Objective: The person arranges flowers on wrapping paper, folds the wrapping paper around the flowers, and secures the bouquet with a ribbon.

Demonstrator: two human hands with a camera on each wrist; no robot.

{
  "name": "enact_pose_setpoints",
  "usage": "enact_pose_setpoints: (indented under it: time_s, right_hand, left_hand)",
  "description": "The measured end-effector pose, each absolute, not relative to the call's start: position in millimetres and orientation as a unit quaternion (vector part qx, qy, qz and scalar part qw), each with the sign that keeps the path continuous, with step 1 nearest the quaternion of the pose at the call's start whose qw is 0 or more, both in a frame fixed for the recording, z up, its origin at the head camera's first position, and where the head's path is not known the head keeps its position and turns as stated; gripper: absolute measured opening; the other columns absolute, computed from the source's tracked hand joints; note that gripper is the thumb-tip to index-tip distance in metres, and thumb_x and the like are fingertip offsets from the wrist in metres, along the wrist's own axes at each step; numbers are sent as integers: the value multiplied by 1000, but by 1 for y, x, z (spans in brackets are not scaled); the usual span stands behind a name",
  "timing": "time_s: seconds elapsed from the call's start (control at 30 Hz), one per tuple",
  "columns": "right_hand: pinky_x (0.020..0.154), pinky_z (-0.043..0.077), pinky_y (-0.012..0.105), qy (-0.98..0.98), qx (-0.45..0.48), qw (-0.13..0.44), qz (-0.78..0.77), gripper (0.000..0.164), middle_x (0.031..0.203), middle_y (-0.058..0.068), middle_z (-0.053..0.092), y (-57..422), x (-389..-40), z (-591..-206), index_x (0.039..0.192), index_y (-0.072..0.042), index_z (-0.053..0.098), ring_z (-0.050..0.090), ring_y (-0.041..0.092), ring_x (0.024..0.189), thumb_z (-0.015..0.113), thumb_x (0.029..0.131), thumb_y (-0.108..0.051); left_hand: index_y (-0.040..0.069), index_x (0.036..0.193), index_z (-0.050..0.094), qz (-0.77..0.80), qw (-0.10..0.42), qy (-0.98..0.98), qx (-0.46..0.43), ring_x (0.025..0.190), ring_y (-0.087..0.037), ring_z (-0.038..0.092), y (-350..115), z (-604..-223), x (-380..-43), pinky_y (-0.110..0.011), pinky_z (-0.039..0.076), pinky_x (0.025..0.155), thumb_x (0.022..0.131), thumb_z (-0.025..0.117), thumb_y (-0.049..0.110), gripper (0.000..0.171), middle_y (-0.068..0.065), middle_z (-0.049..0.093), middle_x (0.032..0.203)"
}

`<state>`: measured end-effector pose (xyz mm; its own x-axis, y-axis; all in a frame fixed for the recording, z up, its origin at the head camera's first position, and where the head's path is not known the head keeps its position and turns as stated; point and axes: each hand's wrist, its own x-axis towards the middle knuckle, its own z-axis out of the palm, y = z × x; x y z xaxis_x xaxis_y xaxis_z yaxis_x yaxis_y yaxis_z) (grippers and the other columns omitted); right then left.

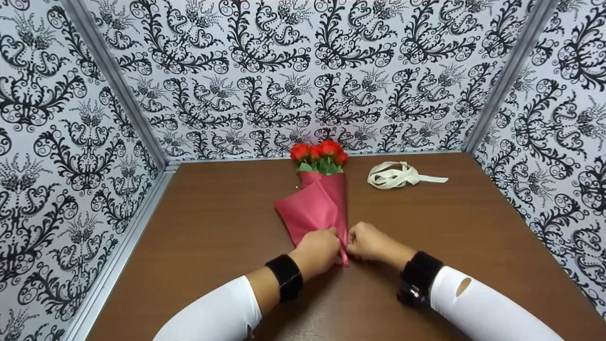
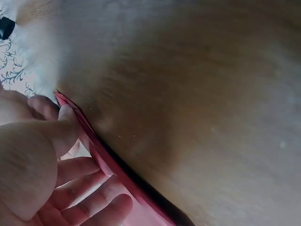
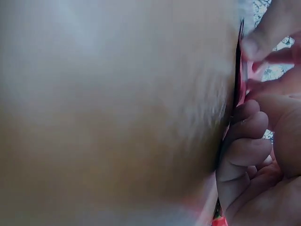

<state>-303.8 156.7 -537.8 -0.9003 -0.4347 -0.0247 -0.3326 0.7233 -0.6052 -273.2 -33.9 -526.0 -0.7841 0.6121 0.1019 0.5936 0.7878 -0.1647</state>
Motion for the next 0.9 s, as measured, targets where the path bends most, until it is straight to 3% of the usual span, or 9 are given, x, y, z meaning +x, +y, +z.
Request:
enact_pose_setpoints:
  time_s: [0.2,0.67,0.8,0.9]
  right_hand:
    - [40,49,23,904,-223,159,-329,21,53,-5,64,158,-288,-534,68,-13,66,57,5,41,64,87,-5]
    - [42,55,29,889,-185,199,-369,22,57,4,69,160,-284,-526,73,-4,69,62,10,42,62,94,-4]
    - [47,59,34,882,-104,188,-420,17,65,12,72,158,-291,-524,93,2,73,66,15,47,60,96,-7]
    - [51,62,37,868,-44,170,-465,30,77,17,74,154,-300,-520,121,7,69,69,18,54,60,97,-9]
  left_hand:
    - [17,84,77,73,85,-938,-327,78,-18,69,-38,-523,-273,-37,64,66,89,78,47,30,2,67,97]
    - [17,81,76,22,50,-946,-320,89,-18,70,-36,-527,-273,-39,64,74,86,82,51,35,2,67,107]
    - [18,80,72,-29,27,-947,-319,97,-20,68,-43,-527,-277,-38,62,78,88,81,48,32,1,66,111]
    - [16,87,72,-72,17,-949,-307,99,-22,64,-52,-525,-280,-36,60,80,92,79,43,28,-3,61,110]
